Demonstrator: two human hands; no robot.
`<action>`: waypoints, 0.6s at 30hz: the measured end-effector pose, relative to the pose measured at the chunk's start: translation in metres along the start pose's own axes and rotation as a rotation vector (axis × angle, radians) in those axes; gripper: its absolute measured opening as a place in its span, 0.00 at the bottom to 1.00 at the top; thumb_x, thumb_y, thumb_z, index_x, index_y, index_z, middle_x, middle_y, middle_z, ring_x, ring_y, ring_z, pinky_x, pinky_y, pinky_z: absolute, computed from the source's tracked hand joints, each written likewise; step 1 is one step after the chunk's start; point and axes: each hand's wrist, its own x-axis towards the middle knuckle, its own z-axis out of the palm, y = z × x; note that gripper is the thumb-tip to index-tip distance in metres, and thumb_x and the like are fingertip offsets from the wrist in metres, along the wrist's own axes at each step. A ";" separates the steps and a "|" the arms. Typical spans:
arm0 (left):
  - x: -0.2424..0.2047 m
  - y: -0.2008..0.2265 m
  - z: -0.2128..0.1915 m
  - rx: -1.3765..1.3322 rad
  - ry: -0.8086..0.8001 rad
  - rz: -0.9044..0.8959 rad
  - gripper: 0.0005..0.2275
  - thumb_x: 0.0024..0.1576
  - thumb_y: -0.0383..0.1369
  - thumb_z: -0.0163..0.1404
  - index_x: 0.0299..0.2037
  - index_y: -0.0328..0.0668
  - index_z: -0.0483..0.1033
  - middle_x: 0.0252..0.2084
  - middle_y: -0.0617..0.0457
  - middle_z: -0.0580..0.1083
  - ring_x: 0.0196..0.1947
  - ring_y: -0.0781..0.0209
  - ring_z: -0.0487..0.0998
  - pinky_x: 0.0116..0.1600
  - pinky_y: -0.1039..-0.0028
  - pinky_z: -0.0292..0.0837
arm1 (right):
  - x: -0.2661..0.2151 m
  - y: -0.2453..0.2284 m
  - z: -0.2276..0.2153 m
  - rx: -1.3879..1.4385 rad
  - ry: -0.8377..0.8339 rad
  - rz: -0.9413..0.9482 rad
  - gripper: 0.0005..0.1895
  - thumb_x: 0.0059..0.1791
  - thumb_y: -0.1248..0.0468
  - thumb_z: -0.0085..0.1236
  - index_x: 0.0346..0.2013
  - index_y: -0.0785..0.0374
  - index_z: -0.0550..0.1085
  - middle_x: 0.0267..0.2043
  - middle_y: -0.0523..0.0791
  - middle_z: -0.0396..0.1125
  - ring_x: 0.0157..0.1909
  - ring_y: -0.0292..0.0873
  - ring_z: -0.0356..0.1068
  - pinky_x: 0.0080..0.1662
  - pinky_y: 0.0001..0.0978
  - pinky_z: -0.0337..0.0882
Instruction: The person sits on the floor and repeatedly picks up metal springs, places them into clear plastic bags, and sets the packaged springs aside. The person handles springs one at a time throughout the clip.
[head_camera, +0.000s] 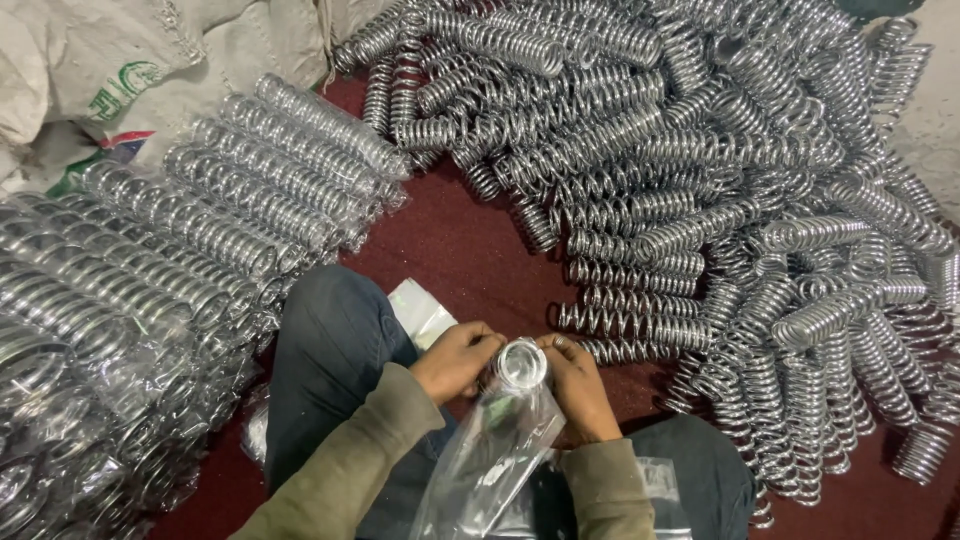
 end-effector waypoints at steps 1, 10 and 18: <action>0.005 -0.011 -0.004 0.001 0.006 0.004 0.11 0.61 0.34 0.51 0.38 0.29 0.78 0.32 0.38 0.75 0.19 0.60 0.73 0.16 0.77 0.65 | -0.001 0.009 0.001 0.001 -0.006 -0.004 0.11 0.48 0.68 0.48 0.34 0.73 0.77 0.32 0.51 0.68 0.35 0.46 0.65 0.38 0.33 0.64; 0.095 -0.144 -0.021 0.666 0.172 -0.167 0.15 0.65 0.43 0.47 0.45 0.36 0.76 0.59 0.33 0.66 0.35 0.44 0.82 0.24 0.65 0.82 | 0.026 0.090 0.015 -0.407 -0.028 0.186 0.24 0.51 0.56 0.52 0.58 0.67 0.70 0.55 0.61 0.71 0.58 0.60 0.71 0.60 0.54 0.67; -0.029 -0.059 0.006 0.462 0.156 0.574 0.28 0.46 0.13 0.46 0.60 0.42 0.70 0.58 0.46 0.73 0.58 0.48 0.75 0.63 0.61 0.68 | 0.029 0.161 -0.011 -0.494 0.066 -0.260 0.22 0.45 0.73 0.45 0.52 0.60 0.73 0.44 0.50 0.77 0.46 0.47 0.77 0.51 0.40 0.73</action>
